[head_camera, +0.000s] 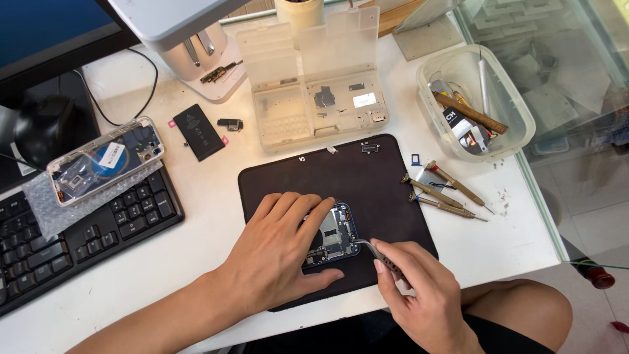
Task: The person disassembles a smartphone on a workbench, using a screwdriver and tweezers to remove screws and internal components. They carefully place removed parts into a compartmentalized tray and continue to detach connectors and modules from the phone's chassis.
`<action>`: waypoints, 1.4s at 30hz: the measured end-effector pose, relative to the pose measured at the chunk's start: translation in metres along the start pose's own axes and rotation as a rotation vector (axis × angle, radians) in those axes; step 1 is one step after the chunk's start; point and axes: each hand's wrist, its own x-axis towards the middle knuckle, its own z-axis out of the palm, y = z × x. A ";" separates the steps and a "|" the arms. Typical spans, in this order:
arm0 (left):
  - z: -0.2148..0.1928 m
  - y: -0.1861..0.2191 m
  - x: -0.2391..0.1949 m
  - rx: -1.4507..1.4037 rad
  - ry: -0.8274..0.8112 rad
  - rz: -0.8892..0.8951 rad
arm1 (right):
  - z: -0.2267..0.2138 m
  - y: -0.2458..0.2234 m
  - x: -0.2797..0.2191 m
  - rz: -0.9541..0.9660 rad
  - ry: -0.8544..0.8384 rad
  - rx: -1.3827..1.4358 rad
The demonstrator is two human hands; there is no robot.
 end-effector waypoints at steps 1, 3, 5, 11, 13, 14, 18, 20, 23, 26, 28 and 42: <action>0.002 -0.001 -0.002 -0.021 -0.019 -0.026 | 0.001 -0.001 0.001 0.002 -0.052 0.039; 0.005 -0.002 -0.003 -0.027 -0.021 -0.052 | -0.002 -0.002 0.005 0.083 -0.055 -0.012; 0.008 -0.003 -0.003 -0.035 -0.018 -0.066 | -0.002 -0.004 0.008 0.130 -0.041 -0.043; 0.014 -0.008 -0.006 -0.072 -0.025 -0.075 | -0.001 -0.007 0.007 0.170 0.032 -0.087; 0.015 -0.009 -0.006 -0.079 -0.035 -0.074 | -0.003 -0.007 0.006 0.154 0.057 -0.132; 0.015 -0.009 -0.007 -0.087 -0.038 -0.074 | -0.005 -0.006 0.006 0.119 0.073 -0.153; 0.011 -0.013 -0.003 -0.122 -0.038 0.004 | -0.020 -0.003 0.010 0.017 0.138 -0.262; 0.007 -0.016 0.001 -0.142 -0.066 0.106 | -0.030 0.002 0.014 0.025 0.157 -0.308; -0.001 -0.023 0.014 -0.168 -0.198 0.285 | -0.045 0.013 0.018 0.070 0.189 -0.355; -0.006 -0.021 0.030 -0.153 -0.310 0.413 | -0.063 0.031 0.024 0.044 0.209 -0.429; -0.007 -0.012 0.036 -0.086 -0.284 0.522 | -0.079 0.043 0.028 0.048 0.209 -0.485; -0.023 0.004 -0.020 0.270 -0.117 0.222 | -0.093 0.058 0.052 -0.267 0.021 -0.747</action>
